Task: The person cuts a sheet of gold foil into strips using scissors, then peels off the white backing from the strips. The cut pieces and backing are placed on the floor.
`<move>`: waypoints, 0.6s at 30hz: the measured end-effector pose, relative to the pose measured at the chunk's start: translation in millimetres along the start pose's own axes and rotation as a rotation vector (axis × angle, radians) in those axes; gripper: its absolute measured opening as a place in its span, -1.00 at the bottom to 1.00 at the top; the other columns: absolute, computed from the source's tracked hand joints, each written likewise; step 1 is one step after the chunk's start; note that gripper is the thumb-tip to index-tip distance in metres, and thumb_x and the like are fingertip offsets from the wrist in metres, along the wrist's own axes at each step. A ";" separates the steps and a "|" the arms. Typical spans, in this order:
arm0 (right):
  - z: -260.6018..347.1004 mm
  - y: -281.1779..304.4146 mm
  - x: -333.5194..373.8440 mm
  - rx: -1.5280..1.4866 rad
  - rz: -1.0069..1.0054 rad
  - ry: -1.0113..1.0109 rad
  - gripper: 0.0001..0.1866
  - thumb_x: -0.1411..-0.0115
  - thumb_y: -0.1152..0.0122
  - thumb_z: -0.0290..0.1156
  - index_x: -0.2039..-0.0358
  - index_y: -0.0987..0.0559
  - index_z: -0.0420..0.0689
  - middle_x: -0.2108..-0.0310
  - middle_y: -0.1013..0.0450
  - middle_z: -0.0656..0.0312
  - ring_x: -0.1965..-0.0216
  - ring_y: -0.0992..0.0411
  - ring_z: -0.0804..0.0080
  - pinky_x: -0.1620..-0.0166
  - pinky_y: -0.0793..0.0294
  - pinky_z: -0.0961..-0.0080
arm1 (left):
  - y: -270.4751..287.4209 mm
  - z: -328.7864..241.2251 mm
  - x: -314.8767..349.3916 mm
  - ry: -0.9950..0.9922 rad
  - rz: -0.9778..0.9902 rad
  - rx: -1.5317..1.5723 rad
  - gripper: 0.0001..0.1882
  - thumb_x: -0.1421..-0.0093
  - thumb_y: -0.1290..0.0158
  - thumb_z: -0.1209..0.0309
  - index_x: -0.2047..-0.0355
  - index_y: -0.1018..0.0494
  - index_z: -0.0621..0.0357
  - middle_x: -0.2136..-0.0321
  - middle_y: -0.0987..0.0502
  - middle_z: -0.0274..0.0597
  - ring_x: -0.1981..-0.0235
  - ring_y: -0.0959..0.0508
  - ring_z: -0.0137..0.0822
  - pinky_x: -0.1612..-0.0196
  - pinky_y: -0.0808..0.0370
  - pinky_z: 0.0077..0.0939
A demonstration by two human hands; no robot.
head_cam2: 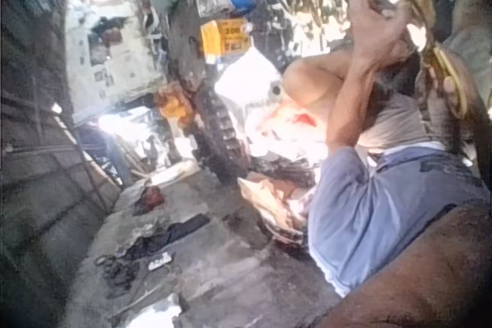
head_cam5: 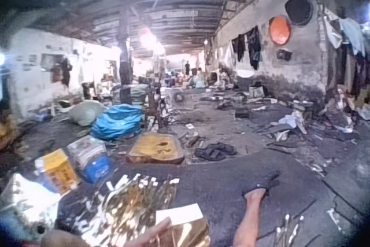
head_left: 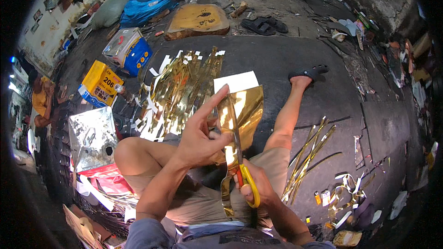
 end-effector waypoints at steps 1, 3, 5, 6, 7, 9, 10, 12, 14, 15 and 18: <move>3.5 0.4 -1.2 0.014 -0.018 0.012 -0.11 0.07 -0.29 0.45 0.21 -0.40 -0.23 0.50 -0.38 0.21 0.44 -0.36 0.38 0.38 -0.38 0.35 | -0.9 0.3 0.4 -0.018 0.012 -0.016 -0.10 -0.07 -0.07 0.77 -0.42 -0.02 0.15 -0.31 -0.22 -0.22 0.04 -0.48 -0.52 0.37 -0.46 -0.88; 10.8 1.6 -0.3 0.044 -0.055 0.034 -0.01 0.11 -0.19 0.57 0.18 -0.39 -0.25 0.49 -0.37 0.22 0.43 -0.35 0.39 0.36 -0.38 0.36 | -2.4 3.1 0.6 -0.054 0.034 -0.043 -0.10 -0.07 -0.07 0.77 -0.42 -0.02 0.15 -0.31 -0.21 -0.21 0.05 -0.48 -0.53 0.38 -0.45 -0.88; -8.6 3.9 2.7 0.039 -0.053 0.006 -0.03 0.10 -0.22 0.55 0.19 -0.41 -0.24 0.49 -0.37 0.23 0.42 -0.35 0.40 0.35 -0.39 0.38 | -5.0 4.1 0.3 -0.037 0.019 -0.036 -0.09 -0.07 -0.10 0.75 -0.42 -0.01 0.15 -0.32 -0.19 -0.21 0.12 -0.48 -0.56 0.39 -0.42 -0.89; -12.9 3.3 3.0 0.035 -0.052 -0.008 -0.04 0.10 -0.23 0.54 0.19 -0.42 -0.24 0.50 -0.36 0.23 0.41 -0.36 0.41 0.34 -0.39 0.39 | -4.7 6.8 -0.8 -0.030 0.019 -0.023 -0.09 -0.08 -0.11 0.74 -0.43 -0.01 0.15 -0.33 -0.18 -0.21 0.14 -0.48 -0.57 0.39 -0.42 -0.90; -13.3 3.2 5.1 0.032 -0.055 -0.021 -0.06 0.09 -0.24 0.52 0.20 -0.43 -0.24 0.50 -0.36 0.25 0.42 -0.35 0.42 0.35 -0.38 0.41 | -4.4 8.8 -1.0 -0.023 0.020 -0.010 -0.08 -0.08 -0.11 0.73 -0.43 0.00 0.15 -0.33 -0.17 -0.21 0.17 -0.48 -0.58 0.39 -0.42 -0.90; -6.8 2.6 9.3 0.028 -0.061 -0.042 -0.09 0.08 -0.26 0.50 0.24 -0.44 -0.23 0.50 -0.36 0.28 0.42 -0.35 0.46 0.35 -0.38 0.43 | -3.2 9.3 0.1 0.001 -0.010 0.029 -0.12 -0.07 -0.13 0.73 -0.40 -0.08 0.14 -0.30 -0.21 -0.20 0.21 -0.49 -0.58 0.38 -0.43 -0.90; -4.6 3.2 9.4 0.012 -0.074 -0.031 -0.11 0.07 -0.27 0.48 0.25 -0.45 -0.23 0.50 -0.36 0.29 0.42 -0.34 0.47 0.36 -0.37 0.44 | -2.9 9.5 0.0 0.012 -0.024 0.049 -0.13 -0.06 -0.14 0.72 -0.39 -0.11 0.13 -0.28 -0.23 -0.20 0.24 -0.49 -0.58 0.37 -0.44 -0.89; -1.5 3.9 8.8 -0.018 -0.097 -0.007 -0.16 0.03 -0.29 0.44 0.28 -0.45 -0.22 0.50 -0.36 0.31 0.43 -0.34 0.51 0.37 -0.37 0.46 | 5.7 2.6 -0.6 -0.099 -0.096 -0.138 -0.22 -0.04 -0.15 0.72 -0.32 -0.24 0.13 -0.22 -0.29 -0.19 0.25 -0.51 -0.57 0.37 -0.45 -0.88; -5.0 5.0 10.2 -0.001 -0.071 -0.052 -0.19 0.02 -0.31 0.41 0.29 -0.45 -0.22 0.49 -0.37 0.33 0.43 -0.34 0.52 0.37 -0.37 0.47 | 12.1 3.8 -0.3 -0.214 -0.187 -0.265 -0.39 -0.01 -0.19 0.71 -0.13 -0.45 0.17 -0.09 -0.36 -0.18 0.27 -0.54 -0.54 0.37 -0.46 -0.85; -6.1 6.2 10.9 0.008 -0.063 -0.070 -0.21 0.01 -0.32 0.39 0.29 -0.45 -0.21 0.49 -0.37 0.34 0.43 -0.34 0.52 0.37 -0.37 0.47 | 11.4 7.1 -0.7 -0.204 -0.193 -0.252 -0.41 -0.01 -0.19 0.70 -0.12 -0.46 0.17 -0.08 -0.36 -0.18 0.27 -0.53 -0.55 0.38 -0.46 -0.85; -23.3 9.6 11.5 -0.042 -0.059 -0.104 -0.24 -0.01 -0.34 0.34 0.26 -0.44 -0.19 0.48 -0.38 0.32 0.43 -0.34 0.52 0.36 -0.38 0.47 | 9.5 9.8 -0.3 -0.168 -0.178 -0.240 -0.45 -0.02 -0.18 0.70 -0.08 -0.49 0.18 -0.05 -0.37 -0.19 0.29 -0.53 -0.56 0.40 -0.44 -0.83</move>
Point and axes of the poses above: each hand's wrist, its own x-axis away from the middle knuckle, its own y-axis out of the back of the hand, z = x × y, the point moved 7 cm from there along -x, towards the middle knuckle
